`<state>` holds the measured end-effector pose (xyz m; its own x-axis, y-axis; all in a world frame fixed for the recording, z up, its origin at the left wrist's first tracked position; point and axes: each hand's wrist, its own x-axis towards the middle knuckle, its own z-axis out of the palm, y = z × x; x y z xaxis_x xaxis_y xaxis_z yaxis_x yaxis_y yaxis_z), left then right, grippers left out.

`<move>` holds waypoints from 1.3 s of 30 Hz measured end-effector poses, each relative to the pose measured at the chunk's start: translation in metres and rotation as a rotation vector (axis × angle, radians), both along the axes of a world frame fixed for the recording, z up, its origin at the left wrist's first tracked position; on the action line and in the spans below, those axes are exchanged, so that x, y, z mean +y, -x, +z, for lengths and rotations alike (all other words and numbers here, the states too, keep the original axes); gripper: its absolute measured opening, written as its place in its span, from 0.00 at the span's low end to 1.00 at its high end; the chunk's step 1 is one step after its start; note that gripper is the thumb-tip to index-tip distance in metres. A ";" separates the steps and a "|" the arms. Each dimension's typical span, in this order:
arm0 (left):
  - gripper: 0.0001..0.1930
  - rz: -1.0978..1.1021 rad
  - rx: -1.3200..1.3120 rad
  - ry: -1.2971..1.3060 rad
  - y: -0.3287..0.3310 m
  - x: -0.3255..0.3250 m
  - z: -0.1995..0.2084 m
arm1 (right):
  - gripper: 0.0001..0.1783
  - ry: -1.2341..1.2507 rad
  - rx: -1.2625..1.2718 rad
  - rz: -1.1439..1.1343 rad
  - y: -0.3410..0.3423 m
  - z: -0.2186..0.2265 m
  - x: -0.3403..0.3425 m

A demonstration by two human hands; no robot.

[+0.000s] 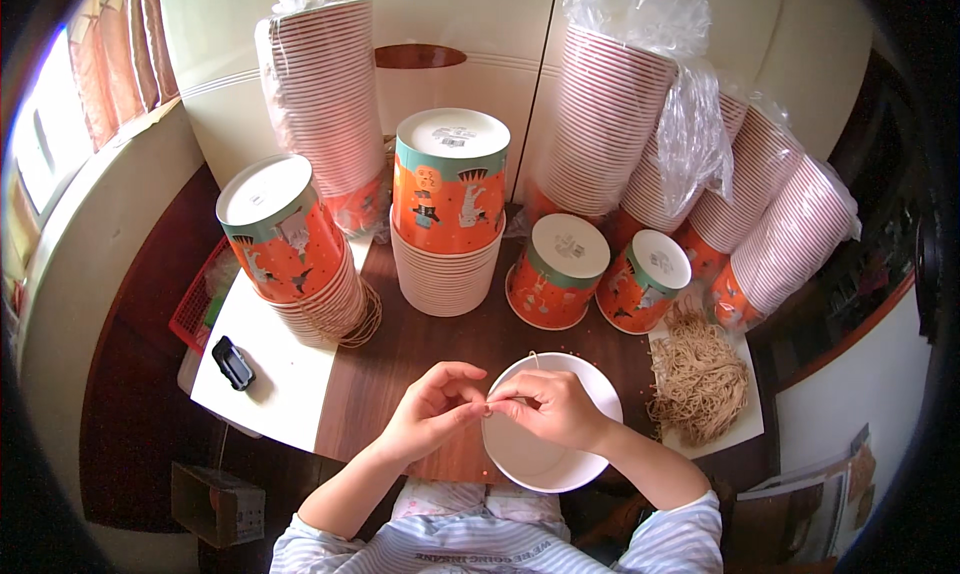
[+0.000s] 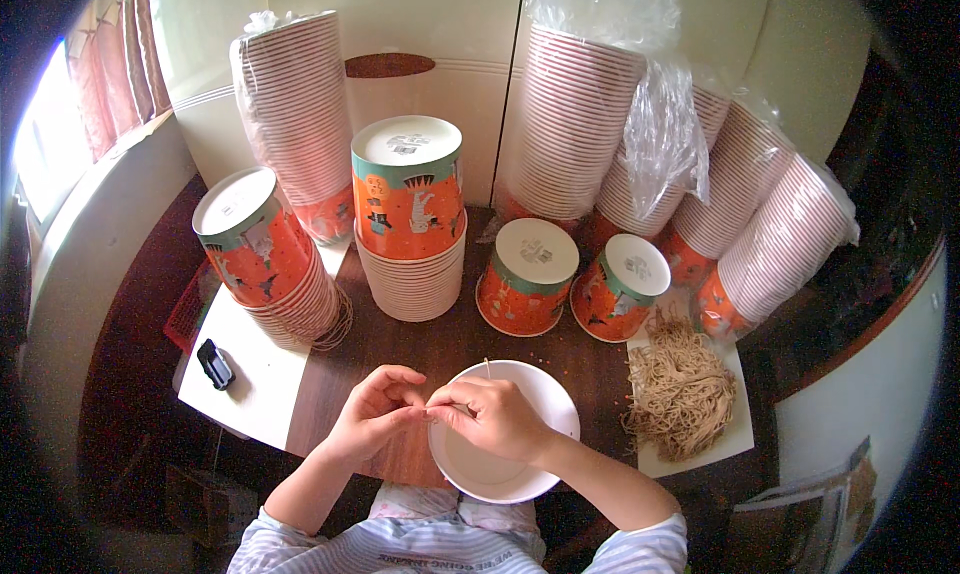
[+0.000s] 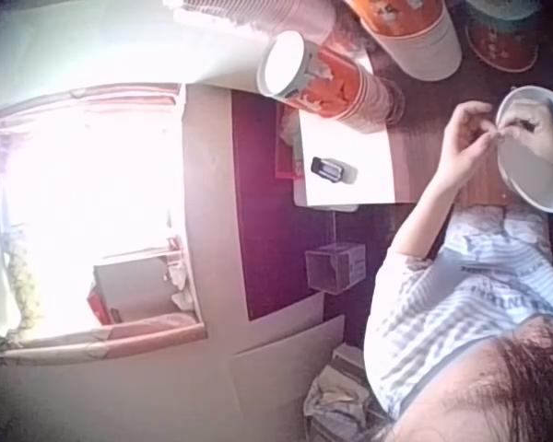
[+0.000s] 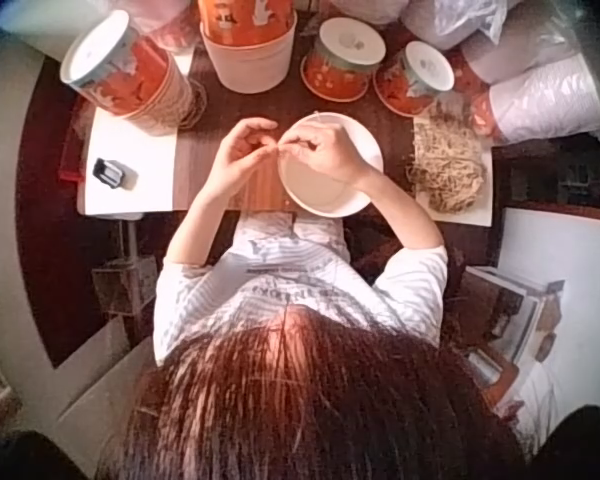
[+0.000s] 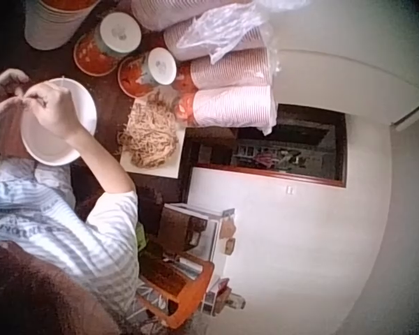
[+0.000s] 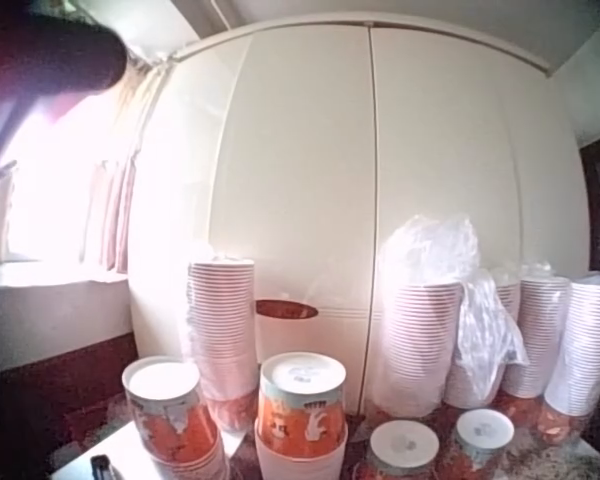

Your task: Assembling paper buckets by threading and knotting string handles through pre-punched holes.

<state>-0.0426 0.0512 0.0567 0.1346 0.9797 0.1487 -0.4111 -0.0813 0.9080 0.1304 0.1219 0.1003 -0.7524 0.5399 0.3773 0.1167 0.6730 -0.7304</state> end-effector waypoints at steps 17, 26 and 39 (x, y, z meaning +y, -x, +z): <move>0.04 0.298 0.550 -0.214 -0.002 -0.001 0.004 | 0.04 0.166 -0.112 -0.027 -0.005 -0.014 0.006; 0.02 0.159 0.072 0.024 0.009 -0.006 -0.004 | 0.05 0.148 -0.147 0.007 -0.004 -0.013 0.004; 0.05 -0.071 0.320 0.124 0.004 -0.027 0.014 | 0.02 0.005 -0.073 -0.039 -0.011 0.009 -0.025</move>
<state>-0.0464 0.0245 0.0710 0.2237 0.9742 -0.0313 -0.1045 0.0559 0.9930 0.1419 0.0972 0.1094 -0.7560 0.5713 0.3193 0.1961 0.6632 -0.7223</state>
